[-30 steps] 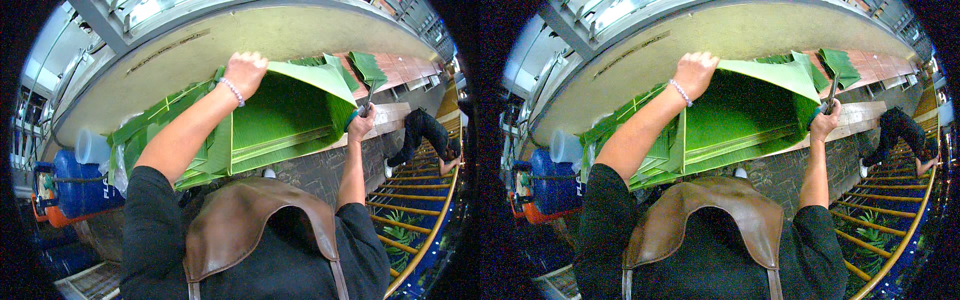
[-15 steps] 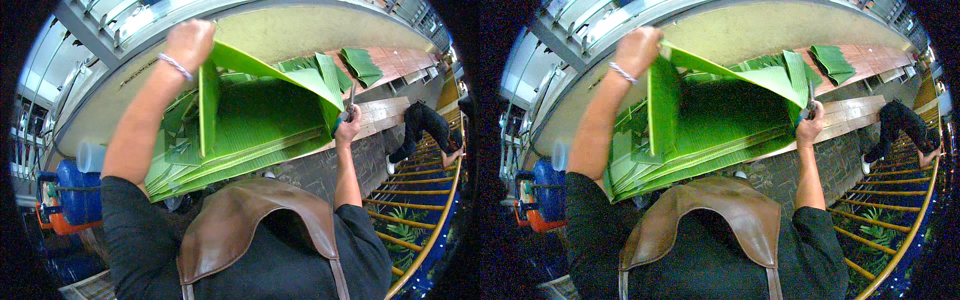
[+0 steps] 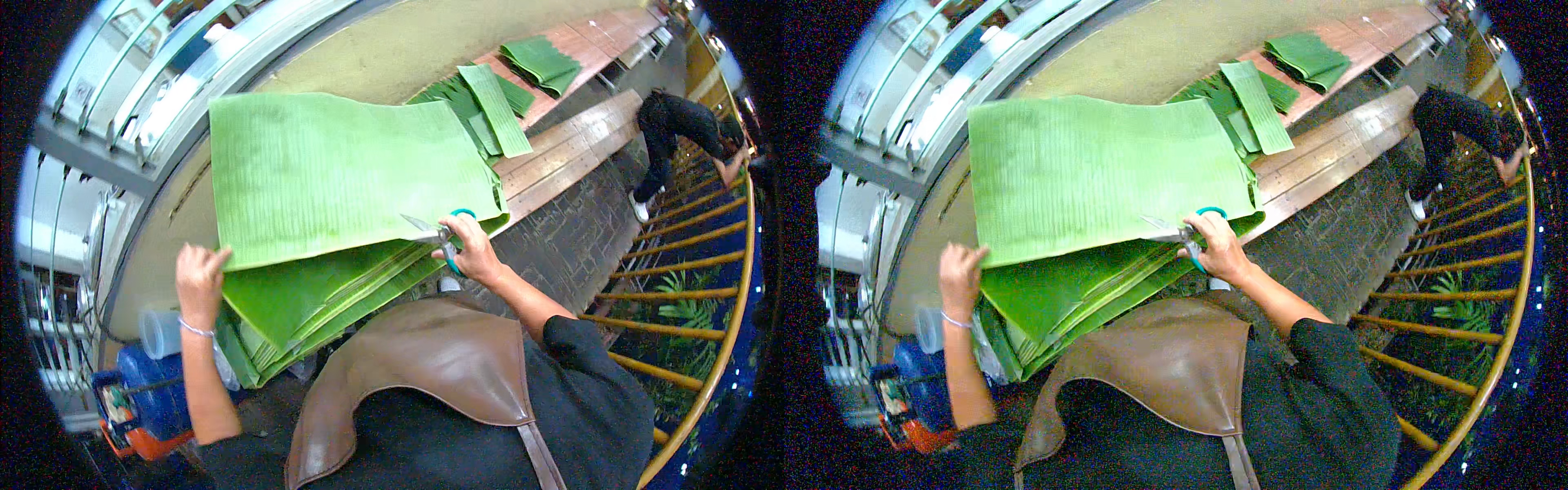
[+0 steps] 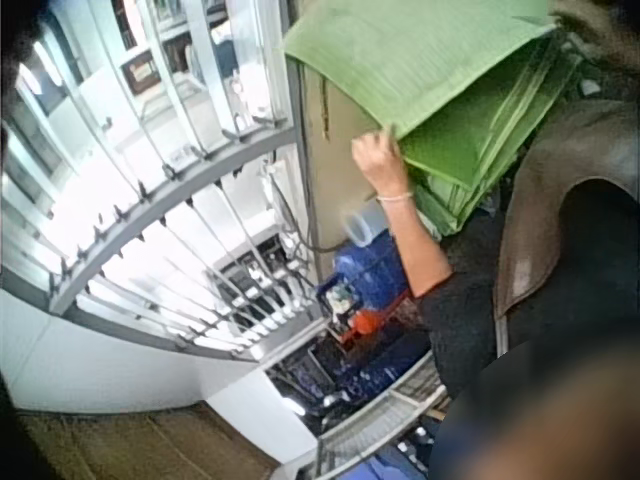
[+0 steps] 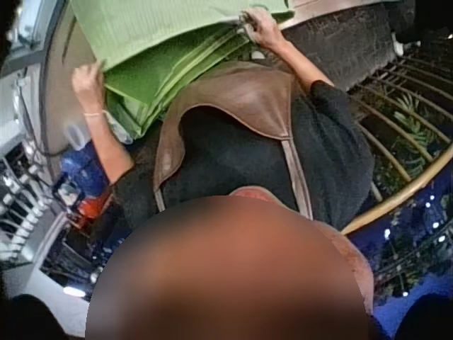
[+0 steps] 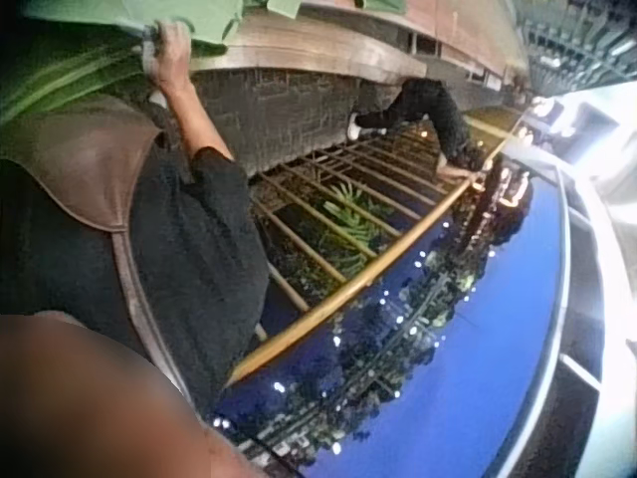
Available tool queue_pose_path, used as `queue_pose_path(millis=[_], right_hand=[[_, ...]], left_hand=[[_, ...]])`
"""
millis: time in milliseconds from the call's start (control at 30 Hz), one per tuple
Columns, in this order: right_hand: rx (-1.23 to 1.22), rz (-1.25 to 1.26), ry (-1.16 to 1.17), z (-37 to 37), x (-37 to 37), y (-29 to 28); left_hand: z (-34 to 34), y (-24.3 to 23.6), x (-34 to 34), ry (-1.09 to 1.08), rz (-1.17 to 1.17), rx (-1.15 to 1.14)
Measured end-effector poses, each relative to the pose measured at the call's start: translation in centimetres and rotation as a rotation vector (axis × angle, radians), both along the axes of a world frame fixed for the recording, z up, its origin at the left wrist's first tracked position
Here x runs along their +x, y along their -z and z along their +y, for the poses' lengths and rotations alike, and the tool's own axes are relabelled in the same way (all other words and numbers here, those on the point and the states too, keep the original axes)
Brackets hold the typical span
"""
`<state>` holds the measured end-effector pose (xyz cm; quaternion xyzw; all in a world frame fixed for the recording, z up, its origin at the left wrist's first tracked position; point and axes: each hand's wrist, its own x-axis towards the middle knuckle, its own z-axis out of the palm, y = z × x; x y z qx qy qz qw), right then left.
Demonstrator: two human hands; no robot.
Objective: The person uses scissors to trim and cut large green banana leaves on a wooden workbench. They repeatedly pick up leaves, align them, and cut along edges to produce smaller rectangular pieces, stacking the cut pieces on the bench.
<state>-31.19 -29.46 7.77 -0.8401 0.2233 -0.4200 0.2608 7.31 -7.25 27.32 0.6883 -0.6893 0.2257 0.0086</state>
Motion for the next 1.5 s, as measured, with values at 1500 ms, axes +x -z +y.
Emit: queue_pose_path(millis=[1500], right_hand=[[1.282,-0.18,-0.005,3.5,-11.3,2.5]], left_hand=[[2.3,6.1,3.1,-0.036,0.25,-0.001]])
